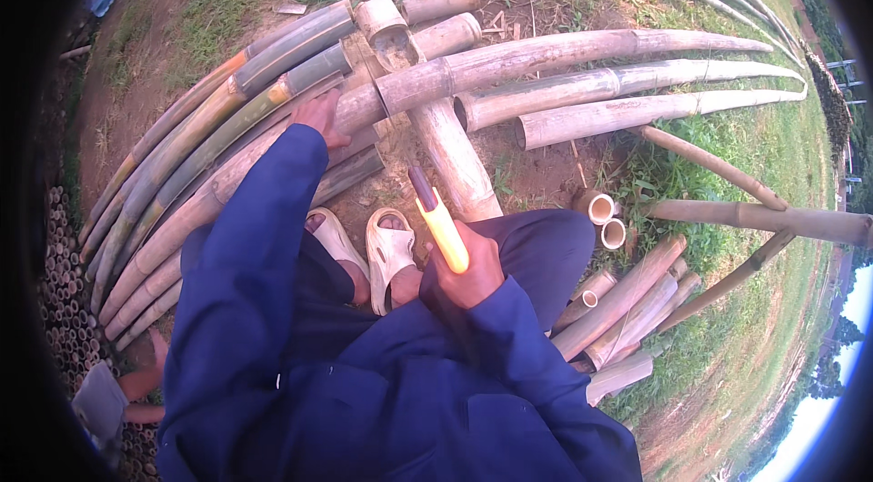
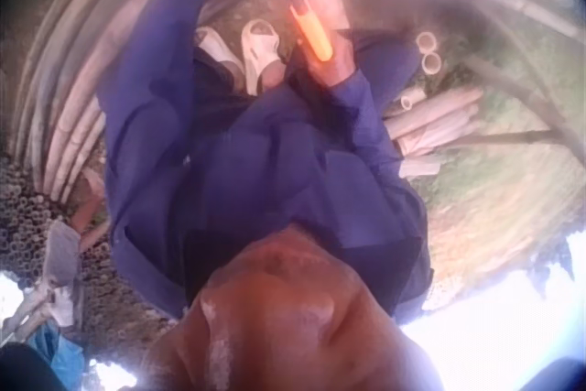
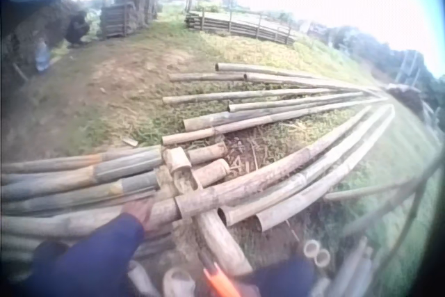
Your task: The person sits on the ground and uses a hand saw to cut long bamboo poles into shorter sections. They repeatedly position a pole, saw through it, and set the cut piece aside.
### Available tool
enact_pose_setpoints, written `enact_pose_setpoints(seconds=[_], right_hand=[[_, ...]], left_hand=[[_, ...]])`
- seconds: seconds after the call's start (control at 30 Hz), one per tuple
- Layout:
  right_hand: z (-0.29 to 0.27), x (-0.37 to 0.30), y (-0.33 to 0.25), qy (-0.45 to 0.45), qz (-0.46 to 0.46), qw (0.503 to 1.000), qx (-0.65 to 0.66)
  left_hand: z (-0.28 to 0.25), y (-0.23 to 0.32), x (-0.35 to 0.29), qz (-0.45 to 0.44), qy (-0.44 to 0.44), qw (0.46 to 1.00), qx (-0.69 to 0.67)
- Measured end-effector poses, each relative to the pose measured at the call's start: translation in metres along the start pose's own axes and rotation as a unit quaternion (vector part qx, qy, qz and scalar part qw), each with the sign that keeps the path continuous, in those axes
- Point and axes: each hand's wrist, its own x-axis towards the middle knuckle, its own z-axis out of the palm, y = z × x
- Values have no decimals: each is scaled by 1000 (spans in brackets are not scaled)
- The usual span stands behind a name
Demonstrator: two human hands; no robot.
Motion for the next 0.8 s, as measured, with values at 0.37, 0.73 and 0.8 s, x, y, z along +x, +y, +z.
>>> enact_pose_setpoints(seconds=[0.37,0.73,0.8], right_hand=[[17,30,7,44,-36,998,22],[5,-5,26,29,-43,999,7],[25,41,29,69,-59,996,14]], left_hand=[[-2,10,2,-22,-14,1000,10],[2,9,0,-26,-2,1000,11],[4,11,3,-16,6,1000,16]])
